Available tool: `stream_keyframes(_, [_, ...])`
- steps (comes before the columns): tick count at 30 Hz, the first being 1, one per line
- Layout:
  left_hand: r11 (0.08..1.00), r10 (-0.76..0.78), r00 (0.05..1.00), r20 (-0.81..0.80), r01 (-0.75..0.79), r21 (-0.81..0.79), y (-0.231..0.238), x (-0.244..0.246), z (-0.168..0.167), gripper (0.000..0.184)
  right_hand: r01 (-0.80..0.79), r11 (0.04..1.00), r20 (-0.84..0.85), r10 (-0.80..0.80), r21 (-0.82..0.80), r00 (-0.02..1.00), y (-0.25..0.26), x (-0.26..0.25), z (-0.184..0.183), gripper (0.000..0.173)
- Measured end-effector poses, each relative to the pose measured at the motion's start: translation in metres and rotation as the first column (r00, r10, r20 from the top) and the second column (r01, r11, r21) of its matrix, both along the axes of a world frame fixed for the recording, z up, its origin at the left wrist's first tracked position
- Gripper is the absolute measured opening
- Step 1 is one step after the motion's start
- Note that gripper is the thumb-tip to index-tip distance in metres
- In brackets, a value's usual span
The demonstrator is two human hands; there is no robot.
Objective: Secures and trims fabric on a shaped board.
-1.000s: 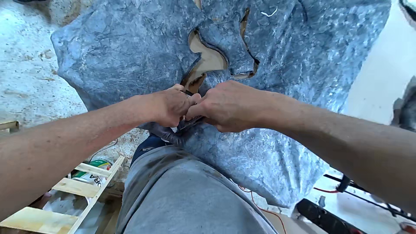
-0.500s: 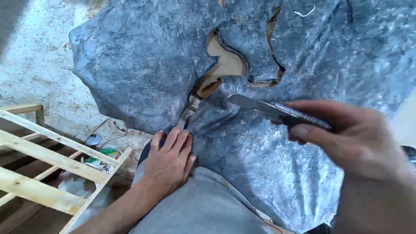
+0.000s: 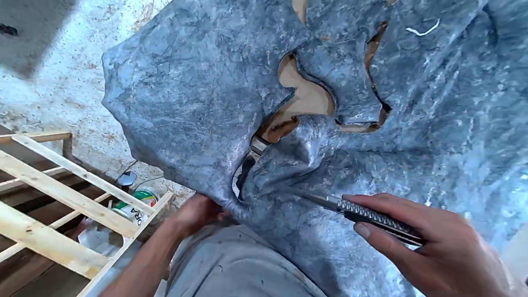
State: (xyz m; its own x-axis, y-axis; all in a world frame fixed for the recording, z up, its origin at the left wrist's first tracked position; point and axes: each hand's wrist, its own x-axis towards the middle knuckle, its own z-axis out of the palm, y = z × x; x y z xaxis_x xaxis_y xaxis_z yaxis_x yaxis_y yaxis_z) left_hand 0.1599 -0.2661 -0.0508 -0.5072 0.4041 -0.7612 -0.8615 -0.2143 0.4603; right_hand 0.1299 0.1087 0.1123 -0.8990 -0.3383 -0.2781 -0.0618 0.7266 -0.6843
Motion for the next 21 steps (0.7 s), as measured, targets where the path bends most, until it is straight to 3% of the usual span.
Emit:
stream_keyframes(2, [0.966, 0.004, 1.000, -0.019, 0.001, 0.257, 0.003, -0.024, -0.014, 0.016, -0.132, 0.986, -0.023, 0.135, 0.099, 0.991, -0.016, -0.009, 0.012, 0.034])
stream_keyframes(4, [0.943, 0.023, 0.998, -0.063, -0.001, 0.332, 0.011, -0.030, -0.030, 0.021, -0.225, 0.959, -0.028, 0.233, 0.173, 0.972, -0.033, -0.017, 0.021, 0.034])
stream_keyframes(6, [0.874, 0.106, 0.928, -0.357, 0.085, 0.479, 0.030, -0.033, -0.058, 0.011, -0.298, 0.925, -0.050, 0.318, 0.237, 0.947, -0.047, -0.025, 0.021, 0.034])
stream_keyframes(9, [0.927, 0.056, 0.746, -0.664, 0.208, 0.312, 0.055, -0.049, -0.072, 0.022, -0.375, 0.879, -0.069, 0.411, 0.295, 0.909, -0.063, -0.035, 0.020, 0.033])
stream_keyframes(11, [0.925, -0.082, 0.655, -0.751, 0.331, 0.187, 0.047, -0.062, -0.079, 0.031, -0.408, 0.848, -0.101, 0.464, 0.338, 0.880, -0.072, -0.042, 0.019, 0.032])
stream_keyframes(14, [0.942, -0.164, 0.548, -0.820, 0.334, 0.035, 0.045, -0.067, -0.086, 0.033, -0.462, 0.791, -0.132, 0.549, 0.402, 0.826, -0.084, -0.052, 0.017, 0.032])
stream_keyframes(17, [0.950, -0.105, 0.583, -0.806, 0.298, 0.092, 0.048, -0.065, -0.087, 0.028, -0.518, 0.731, -0.120, 0.622, 0.444, 0.774, -0.095, -0.060, 0.018, 0.034])
stream_keyframes(21, [0.957, 0.172, 0.635, -0.753, 0.073, 0.281, 0.071, -0.054, -0.087, 0.013, -0.605, 0.643, -0.086, 0.715, 0.469, 0.693, -0.108, -0.074, 0.020, 0.033])
